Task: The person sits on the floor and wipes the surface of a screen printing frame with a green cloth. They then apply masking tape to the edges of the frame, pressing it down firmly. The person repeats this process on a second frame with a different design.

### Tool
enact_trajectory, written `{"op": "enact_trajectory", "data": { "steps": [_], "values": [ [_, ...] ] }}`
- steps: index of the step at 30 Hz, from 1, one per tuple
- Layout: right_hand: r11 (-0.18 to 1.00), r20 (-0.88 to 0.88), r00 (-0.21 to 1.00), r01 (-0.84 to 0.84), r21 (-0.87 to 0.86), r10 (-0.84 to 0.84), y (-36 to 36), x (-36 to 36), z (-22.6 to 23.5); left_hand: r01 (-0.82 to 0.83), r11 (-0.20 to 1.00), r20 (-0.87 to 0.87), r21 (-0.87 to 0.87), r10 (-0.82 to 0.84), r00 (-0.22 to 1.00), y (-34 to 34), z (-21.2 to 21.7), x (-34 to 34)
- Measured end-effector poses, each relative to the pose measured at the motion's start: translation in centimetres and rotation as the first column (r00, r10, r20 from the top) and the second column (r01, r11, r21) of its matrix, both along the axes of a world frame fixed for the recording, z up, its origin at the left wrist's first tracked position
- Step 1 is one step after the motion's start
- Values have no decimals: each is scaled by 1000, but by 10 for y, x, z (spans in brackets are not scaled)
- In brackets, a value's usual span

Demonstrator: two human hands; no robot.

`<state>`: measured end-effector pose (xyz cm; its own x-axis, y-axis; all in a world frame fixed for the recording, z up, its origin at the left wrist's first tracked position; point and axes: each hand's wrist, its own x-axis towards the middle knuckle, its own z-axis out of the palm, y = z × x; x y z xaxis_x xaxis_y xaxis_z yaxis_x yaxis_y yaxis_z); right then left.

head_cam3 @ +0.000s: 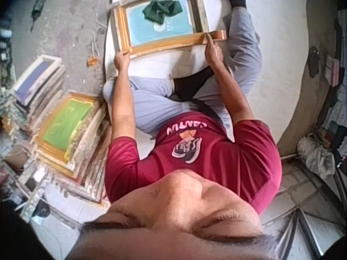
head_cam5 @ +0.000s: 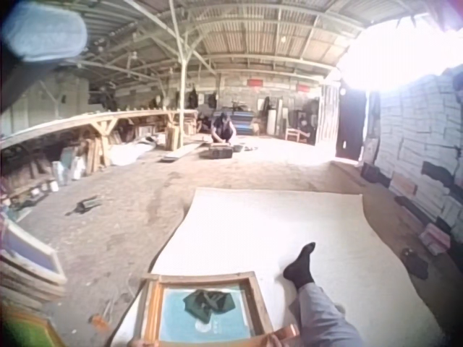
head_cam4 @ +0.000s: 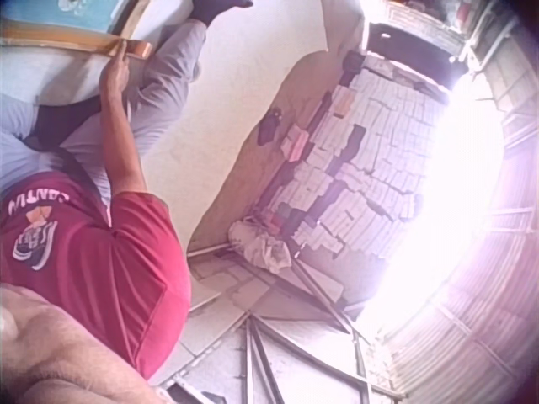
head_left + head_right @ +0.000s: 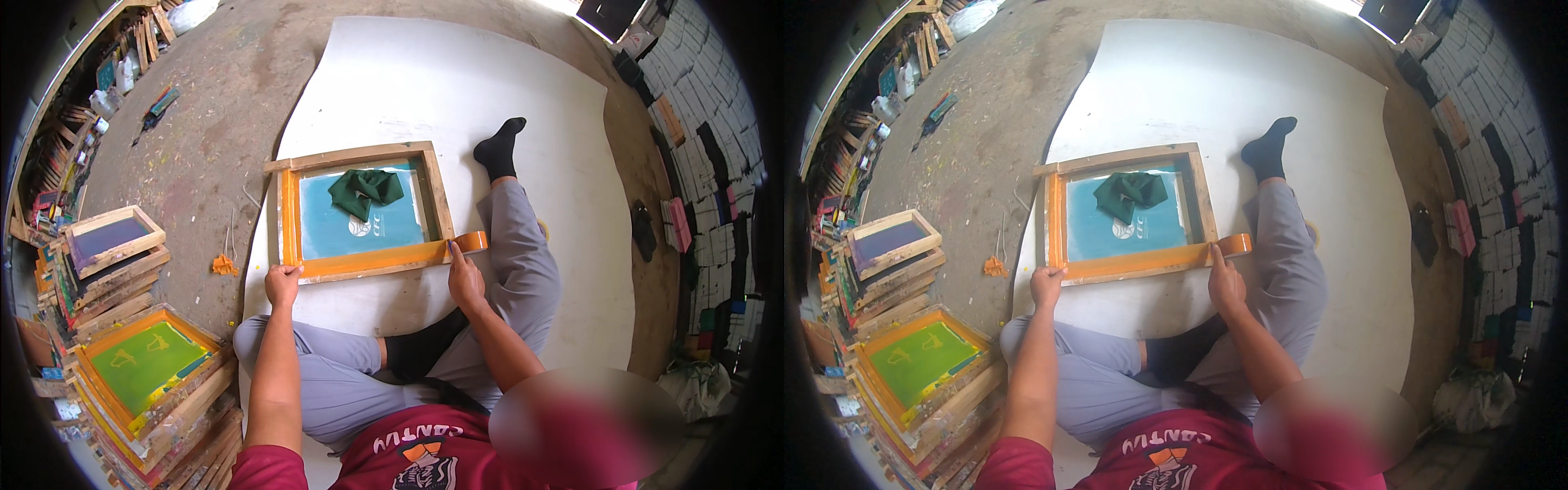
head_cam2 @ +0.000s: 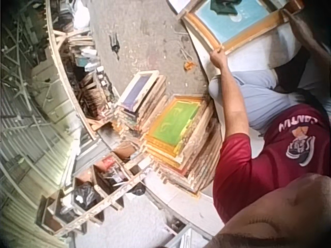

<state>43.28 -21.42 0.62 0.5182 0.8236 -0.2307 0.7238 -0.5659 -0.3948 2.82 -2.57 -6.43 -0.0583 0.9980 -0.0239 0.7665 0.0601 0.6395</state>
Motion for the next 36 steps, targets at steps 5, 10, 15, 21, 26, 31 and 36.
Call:
{"op": "enact_trajectory", "data": {
  "steps": [5,10,15,21,26,31,36],
  "values": [
    [1000,0,1000,-1,-4,1,2,1,-5,-6,1000,4,-17,6,1000,2,-6,-2],
    [1000,12,1000,6,-30,-6,2,-1,-5,3,1000,-11,-9,-3,1000,1,-2,0],
    [999,32,999,5,-36,-4,3,-4,-2,-1,1000,-2,-16,1,1000,1,-1,0],
    [999,41,999,-3,-52,6,3,-3,-6,-6,1000,4,-26,6,1000,2,-2,0],
    [998,66,997,-23,-55,27,-2,-7,-3,-8,1000,15,-27,8,1000,3,-6,-1],
    [999,90,995,-29,-45,33,-7,-10,-4,-6,1000,9,-20,6,1000,3,-7,-2],
    [1000,111,993,-29,5,28,-18,-11,-8,-4,1000,0,-24,4,1000,3,-4,0]
  ]
}}
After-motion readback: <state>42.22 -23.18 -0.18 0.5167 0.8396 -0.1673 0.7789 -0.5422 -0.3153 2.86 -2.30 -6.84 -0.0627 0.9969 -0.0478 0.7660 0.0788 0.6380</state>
